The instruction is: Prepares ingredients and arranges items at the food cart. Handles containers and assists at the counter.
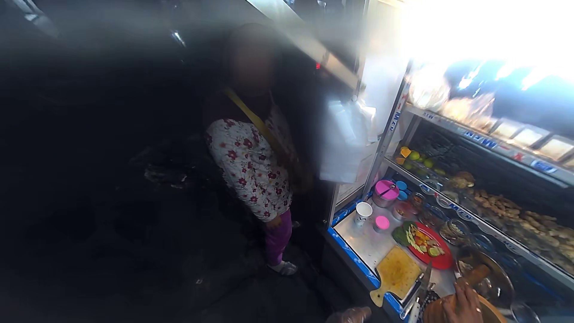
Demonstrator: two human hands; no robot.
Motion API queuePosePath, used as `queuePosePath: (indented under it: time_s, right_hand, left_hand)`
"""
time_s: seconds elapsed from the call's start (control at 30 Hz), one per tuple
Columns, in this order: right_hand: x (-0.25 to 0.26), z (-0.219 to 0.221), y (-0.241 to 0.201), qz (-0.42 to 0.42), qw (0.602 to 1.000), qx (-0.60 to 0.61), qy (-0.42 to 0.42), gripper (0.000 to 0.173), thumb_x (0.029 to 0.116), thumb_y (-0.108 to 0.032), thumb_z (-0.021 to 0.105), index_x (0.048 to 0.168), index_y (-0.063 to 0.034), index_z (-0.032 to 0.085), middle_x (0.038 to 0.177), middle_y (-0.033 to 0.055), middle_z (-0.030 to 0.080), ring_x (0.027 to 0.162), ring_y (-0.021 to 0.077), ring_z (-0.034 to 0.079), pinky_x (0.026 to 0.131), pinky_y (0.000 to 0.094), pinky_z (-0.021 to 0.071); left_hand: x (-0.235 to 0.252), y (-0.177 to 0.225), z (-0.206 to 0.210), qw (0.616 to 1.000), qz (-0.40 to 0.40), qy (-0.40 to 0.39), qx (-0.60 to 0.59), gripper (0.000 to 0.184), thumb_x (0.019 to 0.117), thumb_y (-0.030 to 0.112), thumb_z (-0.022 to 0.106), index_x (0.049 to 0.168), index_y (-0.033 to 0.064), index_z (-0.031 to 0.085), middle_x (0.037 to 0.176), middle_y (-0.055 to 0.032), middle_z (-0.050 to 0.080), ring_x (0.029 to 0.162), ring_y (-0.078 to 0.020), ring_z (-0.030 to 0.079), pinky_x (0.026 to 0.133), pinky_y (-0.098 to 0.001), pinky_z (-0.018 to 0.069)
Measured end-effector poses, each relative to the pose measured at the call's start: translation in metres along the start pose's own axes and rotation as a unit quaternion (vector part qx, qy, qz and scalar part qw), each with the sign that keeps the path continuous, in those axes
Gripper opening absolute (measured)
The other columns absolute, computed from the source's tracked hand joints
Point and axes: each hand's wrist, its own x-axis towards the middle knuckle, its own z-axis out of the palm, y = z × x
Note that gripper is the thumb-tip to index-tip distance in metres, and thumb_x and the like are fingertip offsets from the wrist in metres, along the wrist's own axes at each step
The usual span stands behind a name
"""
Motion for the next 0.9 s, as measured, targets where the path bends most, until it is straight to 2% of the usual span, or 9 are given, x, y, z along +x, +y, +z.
queuePosePath:
  time_s: [0.2, 0.9]
  right_hand:
    - [-0.0009, 0.0003, 0.0012, -0.012, 1.0, 0.012, 0.006, 0.066, 0.0948, -0.033, 0.056, 0.151, 0.0011, 0.046, 0.164, 0.0292, 0.025, 0.153, 0.0474, 0.022, 0.121, 0.0612, 0.026]
    - [0.0009, 0.0077, 0.0082, -0.007, 1.0, -0.001, 0.012, 0.065, 0.0942, -0.034, 0.056, 0.15, -0.0022, 0.049, 0.165, 0.0254, 0.026, 0.154, 0.0443, 0.023, 0.121, 0.0586, 0.0279]
  left_hand:
    - [-0.0006, 0.0023, -0.0035, 1.0, 0.0, -0.013, 0.0, 0.054, 0.1041, 0.045, 0.051, 0.15, 0.0174, 0.053, 0.149, -0.0069, 0.057, 0.135, -0.0234, 0.056, 0.115, -0.0488, 0.0417]
    - [0.0025, -0.0031, 0.0003, 1.0, 0.006, -0.006, 0.009, 0.054, 0.1037, 0.046, 0.051, 0.15, 0.0188, 0.052, 0.15, -0.0047, 0.057, 0.135, -0.0208, 0.057, 0.115, -0.0462, 0.0426]
